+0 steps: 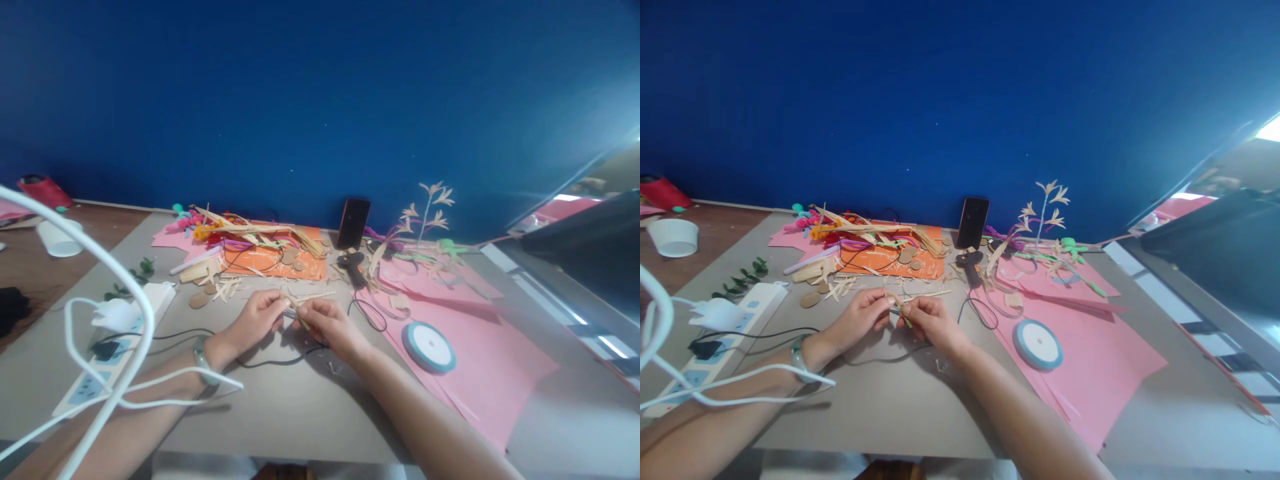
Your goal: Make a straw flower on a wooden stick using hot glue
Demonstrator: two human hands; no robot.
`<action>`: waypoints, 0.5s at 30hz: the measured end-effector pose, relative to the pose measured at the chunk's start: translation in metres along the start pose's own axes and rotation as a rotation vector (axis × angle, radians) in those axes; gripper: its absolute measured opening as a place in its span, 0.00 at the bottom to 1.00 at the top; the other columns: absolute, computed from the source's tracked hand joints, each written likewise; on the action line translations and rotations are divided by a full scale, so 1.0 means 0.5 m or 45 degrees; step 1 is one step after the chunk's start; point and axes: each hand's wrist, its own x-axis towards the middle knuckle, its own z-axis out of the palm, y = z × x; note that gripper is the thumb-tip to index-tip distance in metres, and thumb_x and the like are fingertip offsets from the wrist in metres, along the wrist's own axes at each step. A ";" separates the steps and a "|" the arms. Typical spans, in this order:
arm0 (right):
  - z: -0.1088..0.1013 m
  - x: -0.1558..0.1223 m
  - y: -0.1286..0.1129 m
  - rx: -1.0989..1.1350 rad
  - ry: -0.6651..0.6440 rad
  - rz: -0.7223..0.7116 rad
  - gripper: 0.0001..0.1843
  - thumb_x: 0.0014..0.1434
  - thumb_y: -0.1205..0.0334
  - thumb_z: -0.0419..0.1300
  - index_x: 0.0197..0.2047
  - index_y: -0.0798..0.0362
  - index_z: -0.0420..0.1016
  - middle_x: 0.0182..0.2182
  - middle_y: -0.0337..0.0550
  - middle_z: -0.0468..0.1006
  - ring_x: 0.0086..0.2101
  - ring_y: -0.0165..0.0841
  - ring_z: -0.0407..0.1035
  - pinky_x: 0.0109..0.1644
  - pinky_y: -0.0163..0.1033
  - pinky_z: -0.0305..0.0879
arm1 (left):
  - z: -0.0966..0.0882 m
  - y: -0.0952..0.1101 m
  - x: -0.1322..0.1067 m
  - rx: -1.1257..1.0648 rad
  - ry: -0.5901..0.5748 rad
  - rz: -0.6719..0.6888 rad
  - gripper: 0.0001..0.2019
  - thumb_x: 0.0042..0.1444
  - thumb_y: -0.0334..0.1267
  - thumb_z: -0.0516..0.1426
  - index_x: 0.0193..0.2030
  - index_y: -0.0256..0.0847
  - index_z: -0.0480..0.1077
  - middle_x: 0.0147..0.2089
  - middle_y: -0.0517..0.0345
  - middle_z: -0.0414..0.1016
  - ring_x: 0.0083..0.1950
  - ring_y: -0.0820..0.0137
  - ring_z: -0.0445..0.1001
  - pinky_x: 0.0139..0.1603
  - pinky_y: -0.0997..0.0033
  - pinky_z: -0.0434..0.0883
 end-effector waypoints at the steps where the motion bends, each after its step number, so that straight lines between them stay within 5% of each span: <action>1: 0.000 -0.001 -0.001 -0.020 0.001 -0.004 0.18 0.51 0.49 0.64 0.24 0.56 0.72 0.21 0.39 0.74 0.16 0.20 0.51 0.18 0.30 0.43 | 0.000 0.000 0.000 -0.014 0.000 -0.002 0.16 0.59 0.44 0.51 0.26 0.36 0.68 0.15 0.67 0.57 0.18 0.78 0.57 0.20 0.77 0.53; 6: 0.001 -0.001 0.001 -0.163 0.022 -0.007 0.17 0.52 0.51 0.62 0.24 0.56 0.74 0.11 0.31 0.62 0.14 0.21 0.49 0.18 0.29 0.43 | 0.003 -0.005 0.004 -0.126 0.006 -0.017 0.15 0.57 0.44 0.51 0.31 0.34 0.72 0.16 0.69 0.52 0.18 0.78 0.57 0.20 0.76 0.54; 15: 0.003 0.009 0.008 -0.185 0.136 -0.013 0.11 0.48 0.56 0.63 0.23 0.57 0.73 0.13 0.33 0.66 0.13 0.19 0.50 0.16 0.28 0.44 | 0.003 -0.009 0.007 -0.132 0.010 -0.002 0.16 0.58 0.46 0.52 0.35 0.33 0.73 0.16 0.70 0.52 0.18 0.78 0.56 0.21 0.76 0.56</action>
